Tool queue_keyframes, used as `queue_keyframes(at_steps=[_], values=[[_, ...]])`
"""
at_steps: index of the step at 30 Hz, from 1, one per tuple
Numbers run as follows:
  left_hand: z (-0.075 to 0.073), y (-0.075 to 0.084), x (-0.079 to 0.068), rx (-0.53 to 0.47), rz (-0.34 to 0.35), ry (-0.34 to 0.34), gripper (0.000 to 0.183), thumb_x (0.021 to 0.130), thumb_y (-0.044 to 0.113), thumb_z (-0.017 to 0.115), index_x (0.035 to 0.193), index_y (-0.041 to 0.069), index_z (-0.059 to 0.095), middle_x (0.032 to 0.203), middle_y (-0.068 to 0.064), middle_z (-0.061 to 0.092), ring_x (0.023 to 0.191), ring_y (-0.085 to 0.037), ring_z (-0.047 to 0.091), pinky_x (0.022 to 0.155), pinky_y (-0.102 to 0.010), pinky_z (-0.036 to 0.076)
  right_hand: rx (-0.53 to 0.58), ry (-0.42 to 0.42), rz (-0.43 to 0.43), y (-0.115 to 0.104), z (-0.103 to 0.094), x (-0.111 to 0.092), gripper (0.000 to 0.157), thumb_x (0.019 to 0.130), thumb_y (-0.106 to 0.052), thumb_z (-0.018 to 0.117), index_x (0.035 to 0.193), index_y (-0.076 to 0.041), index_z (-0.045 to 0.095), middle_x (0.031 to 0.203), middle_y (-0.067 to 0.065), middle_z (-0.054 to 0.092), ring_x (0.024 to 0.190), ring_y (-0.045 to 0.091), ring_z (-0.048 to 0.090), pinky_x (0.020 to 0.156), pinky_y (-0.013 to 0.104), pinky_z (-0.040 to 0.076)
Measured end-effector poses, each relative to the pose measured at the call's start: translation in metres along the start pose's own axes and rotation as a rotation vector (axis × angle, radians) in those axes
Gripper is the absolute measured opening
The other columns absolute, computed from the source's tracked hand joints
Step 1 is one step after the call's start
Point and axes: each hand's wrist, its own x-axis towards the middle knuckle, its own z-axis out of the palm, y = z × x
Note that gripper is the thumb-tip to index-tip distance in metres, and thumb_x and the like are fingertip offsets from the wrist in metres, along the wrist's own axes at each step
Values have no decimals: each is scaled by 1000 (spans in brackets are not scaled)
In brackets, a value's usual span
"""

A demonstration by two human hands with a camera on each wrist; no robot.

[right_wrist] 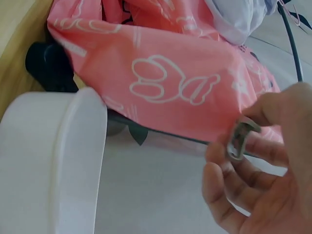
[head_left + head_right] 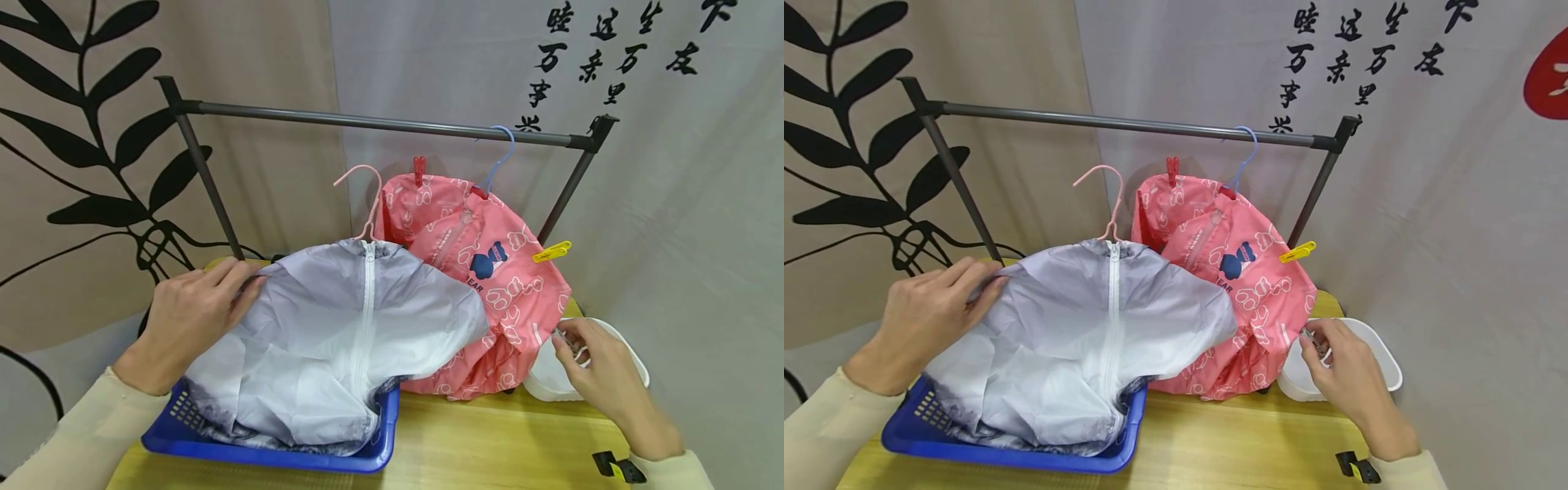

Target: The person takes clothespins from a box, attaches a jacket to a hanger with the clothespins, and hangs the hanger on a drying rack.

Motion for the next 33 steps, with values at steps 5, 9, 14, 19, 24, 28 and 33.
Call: queue_keyframes(at_steps=[5,9,14,19,24,28,33], values=[[0,1,1,-14,10,12,43,125,36,55,113,2,78,81,-11,73,41,-20,42,36,-33,30,17,107,54,-6,3,-4,18,94,2,81,112,3,76,87,3,72,77,-9,56,66,7,48],[1,0,2,-12,19,17,43,125,36,55,114,2,77,82,-11,73,40,-21,44,36,-33,30,35,201,61,-10,5,-6,18,96,2,79,113,6,76,85,6,72,76,-10,54,65,6,47],[1,0,2,-9,20,16,43,126,36,54,112,1,76,80,-11,72,40,-20,42,36,-32,28,47,300,4,-15,8,-3,23,93,-2,81,114,7,79,84,8,70,72,-3,53,67,9,44],[-1,0,0,-8,8,-7,43,125,37,54,115,2,76,82,-12,74,41,-20,44,36,-32,30,24,338,-81,-25,14,7,30,103,-23,77,115,5,82,85,11,69,73,7,53,69,13,43],[-2,0,0,5,0,-24,41,125,37,55,116,2,76,85,-12,76,42,-23,50,36,-35,34,42,299,-145,-41,22,21,59,119,-54,64,119,0,85,88,8,70,74,13,55,71,12,44],[-2,0,-1,2,-2,-18,42,125,38,55,115,3,75,85,-12,76,41,-23,50,36,-36,34,93,268,-196,-55,31,32,55,118,-53,66,123,-3,86,92,6,72,76,12,60,69,16,49],[-4,2,-2,1,-8,-17,42,125,37,55,115,3,76,84,-12,76,41,-23,50,35,-35,34,150,207,-216,-73,40,43,46,118,-42,71,128,1,81,105,10,79,84,16,69,80,11,56]])
